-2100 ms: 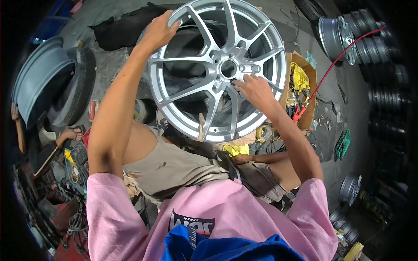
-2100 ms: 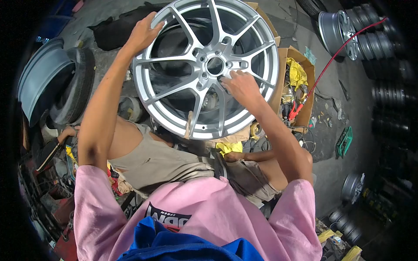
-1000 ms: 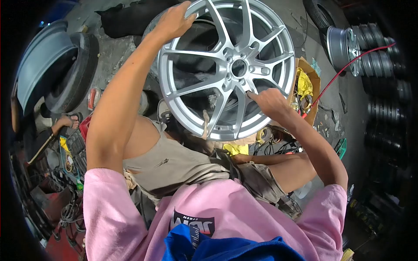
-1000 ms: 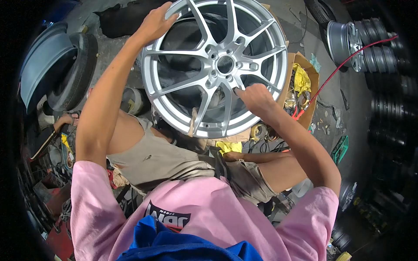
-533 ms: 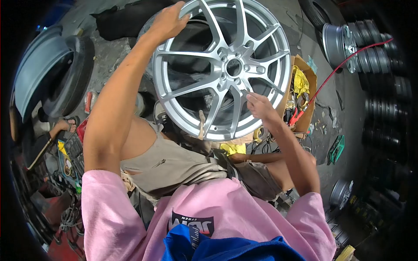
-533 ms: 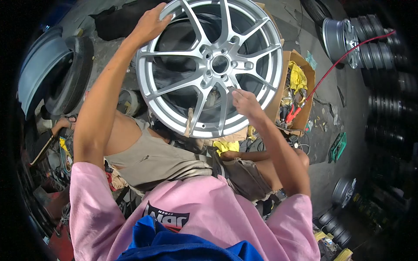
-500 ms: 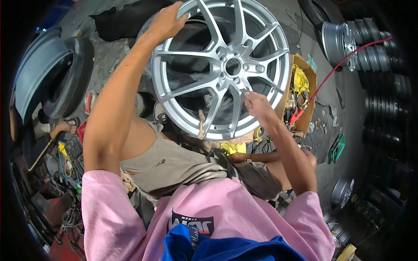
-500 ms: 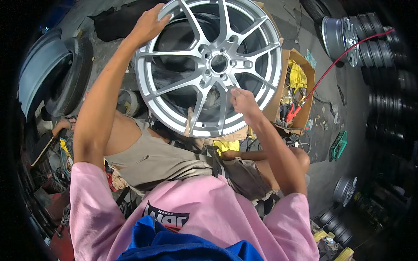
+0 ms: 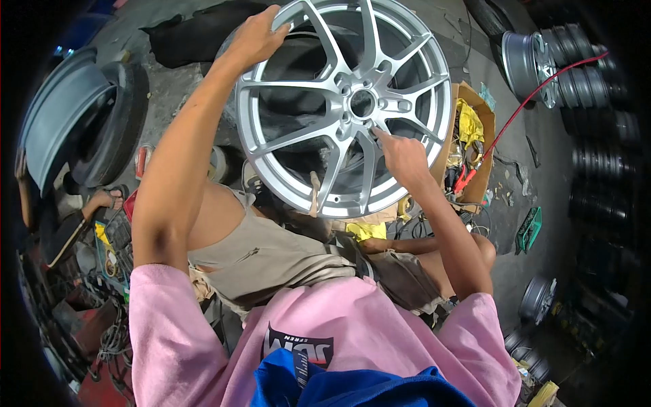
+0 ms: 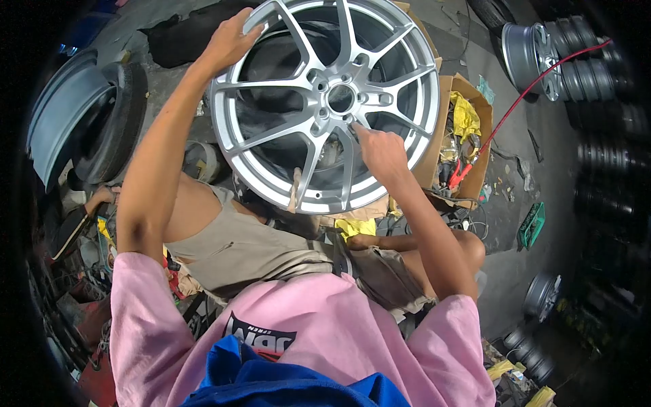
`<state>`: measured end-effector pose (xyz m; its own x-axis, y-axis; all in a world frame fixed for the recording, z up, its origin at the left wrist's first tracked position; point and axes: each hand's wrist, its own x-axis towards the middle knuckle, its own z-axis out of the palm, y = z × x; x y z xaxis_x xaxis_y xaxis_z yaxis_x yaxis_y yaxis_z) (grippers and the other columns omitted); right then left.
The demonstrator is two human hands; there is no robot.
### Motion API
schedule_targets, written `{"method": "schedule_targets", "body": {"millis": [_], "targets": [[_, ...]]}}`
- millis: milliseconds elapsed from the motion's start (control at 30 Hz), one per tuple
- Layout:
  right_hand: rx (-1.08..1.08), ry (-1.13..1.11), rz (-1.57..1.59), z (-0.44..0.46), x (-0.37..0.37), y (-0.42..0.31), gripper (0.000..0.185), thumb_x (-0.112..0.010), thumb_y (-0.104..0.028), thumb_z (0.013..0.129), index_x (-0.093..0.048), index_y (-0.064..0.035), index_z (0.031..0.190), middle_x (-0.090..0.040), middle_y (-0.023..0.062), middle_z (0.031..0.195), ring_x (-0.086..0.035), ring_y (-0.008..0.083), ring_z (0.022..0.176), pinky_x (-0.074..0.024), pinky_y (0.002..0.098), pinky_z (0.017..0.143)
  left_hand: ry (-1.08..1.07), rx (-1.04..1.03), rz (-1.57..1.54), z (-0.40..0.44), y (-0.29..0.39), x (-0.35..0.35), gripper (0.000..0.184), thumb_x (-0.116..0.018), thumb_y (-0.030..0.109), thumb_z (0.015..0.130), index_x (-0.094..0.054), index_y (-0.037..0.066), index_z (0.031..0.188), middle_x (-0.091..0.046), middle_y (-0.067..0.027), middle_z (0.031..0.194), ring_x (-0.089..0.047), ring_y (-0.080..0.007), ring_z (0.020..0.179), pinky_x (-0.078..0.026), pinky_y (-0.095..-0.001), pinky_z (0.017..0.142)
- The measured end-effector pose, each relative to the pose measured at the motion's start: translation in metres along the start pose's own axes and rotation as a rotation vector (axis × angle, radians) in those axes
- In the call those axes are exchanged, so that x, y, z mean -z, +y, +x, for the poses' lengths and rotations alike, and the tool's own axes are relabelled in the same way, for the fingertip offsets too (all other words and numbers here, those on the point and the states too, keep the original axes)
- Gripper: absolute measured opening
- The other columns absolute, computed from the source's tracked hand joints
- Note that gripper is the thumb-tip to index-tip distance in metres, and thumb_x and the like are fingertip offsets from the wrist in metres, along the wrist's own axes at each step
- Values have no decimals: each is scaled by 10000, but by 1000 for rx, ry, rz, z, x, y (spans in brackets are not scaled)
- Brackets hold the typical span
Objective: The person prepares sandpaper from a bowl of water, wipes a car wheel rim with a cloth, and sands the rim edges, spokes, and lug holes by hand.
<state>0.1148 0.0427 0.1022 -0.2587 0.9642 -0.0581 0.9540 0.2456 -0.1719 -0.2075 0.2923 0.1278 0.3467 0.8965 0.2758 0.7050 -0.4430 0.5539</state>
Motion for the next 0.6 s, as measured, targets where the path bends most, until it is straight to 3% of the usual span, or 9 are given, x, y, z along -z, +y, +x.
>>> {"method": "schedule_targets", "body": {"millis": [33, 200, 267, 333, 467, 600], "targets": [[23, 28, -44, 0, -7, 3, 360, -606, -91, 944, -689, -24, 1287, -728, 171, 764, -719, 319, 658, -543, 441, 597, 24, -11, -12, 0, -1, -2, 482, -655, 344, 1017, -584, 22, 1368, -728, -298, 1113, -716, -463, 1018, -539, -503, 911], [63, -77, -118, -26, 17, 3, 381, -604, -73, 954, -681, -41, 1326, -735, 175, 796, -721, 328, 670, -541, 438, 593, -19, 7, -4, 8, -16, -9, 501, -661, 342, 1015, -577, 13, 1384, -729, -304, 1126, -720, -448, 1058, -538, -501, 933], [62, -114, -98, -25, 20, 3, 393, -596, -57, 965, -674, -53, 1350, -740, 178, 818, -724, 336, 686, -541, 439, 601, 94, -42, 44, 5, -19, -13, 515, -666, 338, 1010, -572, 5, 1392, -726, -307, 1135, -716, -450, 1073, -538, -501, 946], [60, 80, 72, -24, 18, 1, 379, -589, -52, 967, -678, -42, 1335, -735, 200, 820, -723, 347, 691, -543, 447, 605, 53, 9, 23, 3, -19, -12, 514, -664, 339, 1009, -574, 2, 1387, -724, -306, 1144, -706, -459, 1085, -537, -505, 953], [27, 121, 77, -12, -10, 4, 359, -583, -79, 986, -679, -44, 1330, -730, 222, 833, -717, 377, 712, -549, 468, 621, 30, -36, 27, 6, -13, -6, 497, -659, 337, 1006, -583, 6, 1370, -719, -302, 1162, -680, -483, 1115, -533, -513, 959], [-125, -75, 108, 2, -1, -3, 347, -579, -158, 1023, -684, -56, 1338, -723, 246, 874, -700, 427, 777, -550, 510, 673, -2, 4, 21, 4, 0, -1, 478, -655, 334, 1006, -590, 16, 1358, -719, -303, 1157, -677, -488, 1119, -529, -518, 954]]}}
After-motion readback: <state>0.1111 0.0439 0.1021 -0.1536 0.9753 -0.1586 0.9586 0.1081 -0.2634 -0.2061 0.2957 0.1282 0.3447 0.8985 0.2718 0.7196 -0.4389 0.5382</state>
